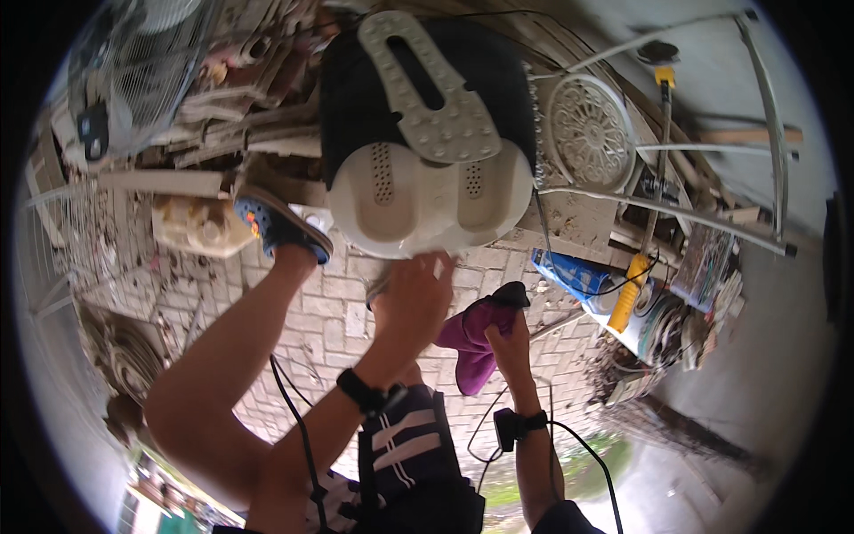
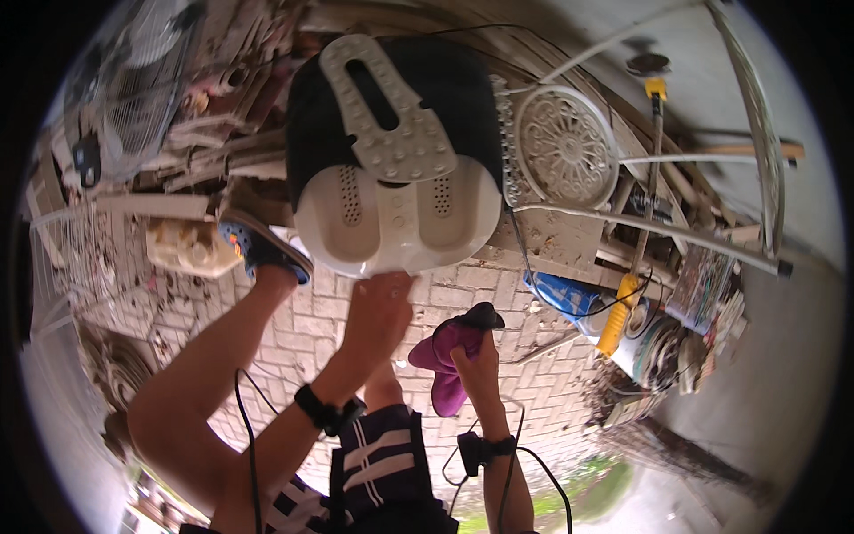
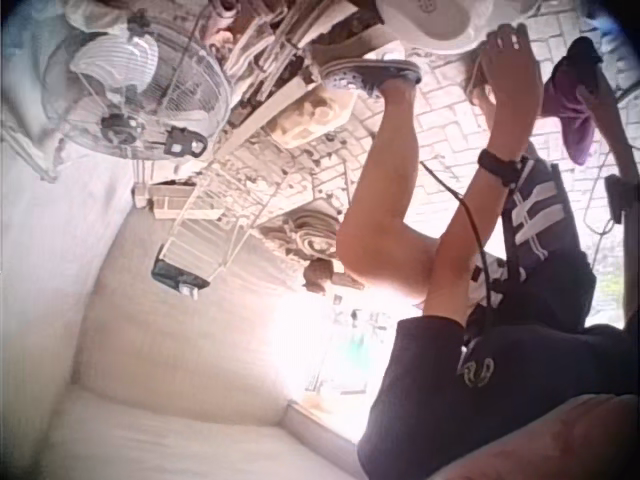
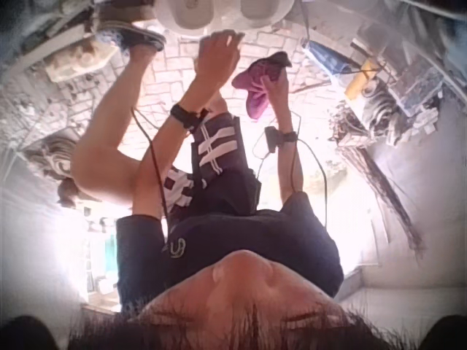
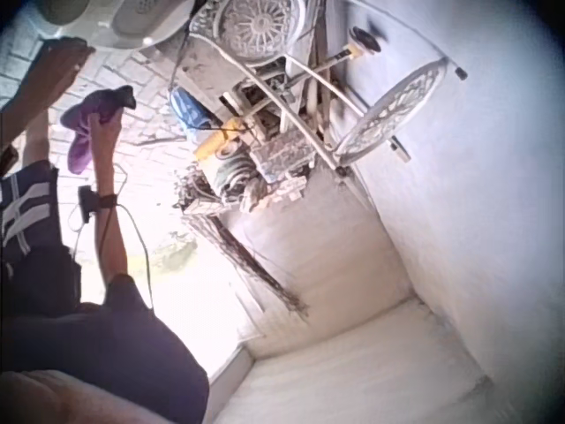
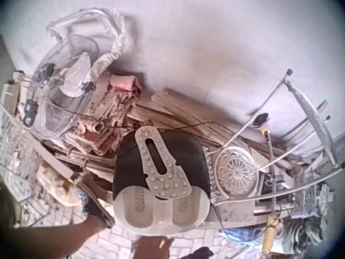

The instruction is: The person wipes a white plastic footbath and a white metal stool with a purple cloth. They move between the two items, wiping surfaces and legs, then place the cloth on the stool.

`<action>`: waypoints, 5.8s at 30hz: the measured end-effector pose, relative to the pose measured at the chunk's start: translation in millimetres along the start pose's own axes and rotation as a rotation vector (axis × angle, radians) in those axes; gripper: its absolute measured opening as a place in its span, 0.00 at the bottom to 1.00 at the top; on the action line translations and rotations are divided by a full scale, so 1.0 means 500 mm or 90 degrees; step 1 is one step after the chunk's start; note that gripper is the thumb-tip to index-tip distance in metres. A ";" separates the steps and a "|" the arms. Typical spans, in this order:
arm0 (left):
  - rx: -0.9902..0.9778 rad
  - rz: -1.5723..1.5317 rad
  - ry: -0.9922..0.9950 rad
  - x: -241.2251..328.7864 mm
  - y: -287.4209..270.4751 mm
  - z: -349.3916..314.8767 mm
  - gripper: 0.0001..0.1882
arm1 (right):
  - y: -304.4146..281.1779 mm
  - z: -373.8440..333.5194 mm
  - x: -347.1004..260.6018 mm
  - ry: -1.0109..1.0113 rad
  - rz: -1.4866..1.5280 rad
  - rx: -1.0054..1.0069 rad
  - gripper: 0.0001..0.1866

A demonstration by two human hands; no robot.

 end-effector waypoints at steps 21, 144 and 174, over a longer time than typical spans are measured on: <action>-0.085 -0.795 -0.298 0.039 0.109 -0.031 0.34 | 0.067 -0.079 -0.022 0.115 0.409 0.239 0.44; 0.142 0.242 0.124 -0.144 -0.310 0.345 0.48 | 0.102 0.086 -0.307 -0.326 -0.263 0.166 0.26; 0.180 0.177 0.239 -0.192 -0.346 0.370 0.34 | 0.244 0.127 -0.490 -0.567 -0.552 0.113 0.23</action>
Point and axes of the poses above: each hand's wrist, its own z-axis towards the middle knuckle, its own y-axis out of the palm, x = y × z, the point moved 8 cm from there along z, towards the middle knuckle
